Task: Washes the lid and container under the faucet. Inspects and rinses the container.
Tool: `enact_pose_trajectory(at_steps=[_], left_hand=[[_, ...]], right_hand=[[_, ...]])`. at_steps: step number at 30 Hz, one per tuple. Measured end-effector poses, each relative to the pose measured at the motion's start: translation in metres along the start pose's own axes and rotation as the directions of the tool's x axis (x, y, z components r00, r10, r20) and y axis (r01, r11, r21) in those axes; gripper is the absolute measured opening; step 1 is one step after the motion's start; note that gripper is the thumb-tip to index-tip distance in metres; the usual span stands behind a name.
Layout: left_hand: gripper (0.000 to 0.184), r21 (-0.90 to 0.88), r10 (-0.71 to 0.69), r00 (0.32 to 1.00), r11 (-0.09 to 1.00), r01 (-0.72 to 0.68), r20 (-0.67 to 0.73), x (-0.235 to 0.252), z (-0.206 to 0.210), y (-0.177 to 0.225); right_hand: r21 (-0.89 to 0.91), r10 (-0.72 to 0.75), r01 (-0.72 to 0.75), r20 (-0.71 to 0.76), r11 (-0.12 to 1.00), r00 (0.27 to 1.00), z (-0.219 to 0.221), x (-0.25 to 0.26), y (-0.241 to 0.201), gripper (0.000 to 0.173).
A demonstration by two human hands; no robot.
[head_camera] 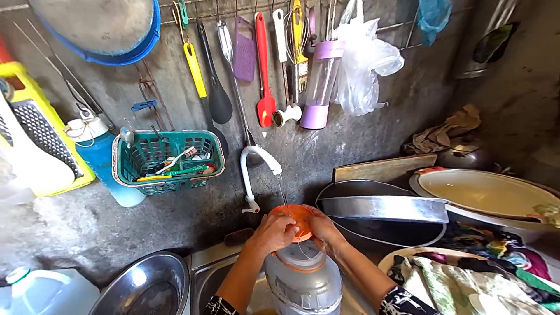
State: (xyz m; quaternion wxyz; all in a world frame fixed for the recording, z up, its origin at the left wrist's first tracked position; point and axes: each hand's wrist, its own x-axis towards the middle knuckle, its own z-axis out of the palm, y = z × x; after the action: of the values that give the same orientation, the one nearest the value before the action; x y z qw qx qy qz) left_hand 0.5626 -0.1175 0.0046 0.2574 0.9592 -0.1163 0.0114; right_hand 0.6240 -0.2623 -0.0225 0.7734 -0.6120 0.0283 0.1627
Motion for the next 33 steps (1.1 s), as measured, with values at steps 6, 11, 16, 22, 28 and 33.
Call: enact_pose_trajectory(at_steps=[6, 11, 16, 22, 28, 33], left_hand=[[0.028, -0.141, -0.142, 0.99, 0.98, 0.139, -0.013, 0.006, 0.002, -0.003], [0.037, 0.175, -0.232, 0.972, 0.956, 0.236, -0.047, 0.011, 0.002, 0.011], [0.049, 0.059, -0.264, 0.956, 0.96, 0.273, -0.131, 0.007, 0.004, 0.007], [0.055, -0.373, -0.224, 0.945, 0.919, 0.125, -0.237, 0.01, 0.016, 0.001], [0.049, -0.349, -0.315, 0.906, 0.913, 0.209, -0.282, 0.02, 0.022, 0.002], [0.062, -0.716, -0.6, 0.774, 0.629, 0.302, -0.201, 0.032, 0.005, 0.003]], right_hand=[[-0.18, -0.123, 0.122, 0.008, 0.976, 0.992, 0.002, -0.002, -0.002, 0.042], [-0.229, -0.199, 0.176, -0.081, 0.957, 0.977, 0.003, -0.003, -0.003, 0.044], [-0.032, -0.197, 0.195, -0.224, 0.98, 0.955, 0.004, -0.003, -0.002, 0.049], [0.061, -0.154, 0.165, -0.158, 0.984, 0.975, 0.012, -0.006, -0.004, 0.053], [-0.027, -0.184, 0.182, -0.092, 0.983, 0.979, 0.011, -0.01, 0.0, 0.047], [0.113, -0.08, 0.099, -0.162, 0.989, 0.984, 0.009, -0.007, 0.002, 0.036]])
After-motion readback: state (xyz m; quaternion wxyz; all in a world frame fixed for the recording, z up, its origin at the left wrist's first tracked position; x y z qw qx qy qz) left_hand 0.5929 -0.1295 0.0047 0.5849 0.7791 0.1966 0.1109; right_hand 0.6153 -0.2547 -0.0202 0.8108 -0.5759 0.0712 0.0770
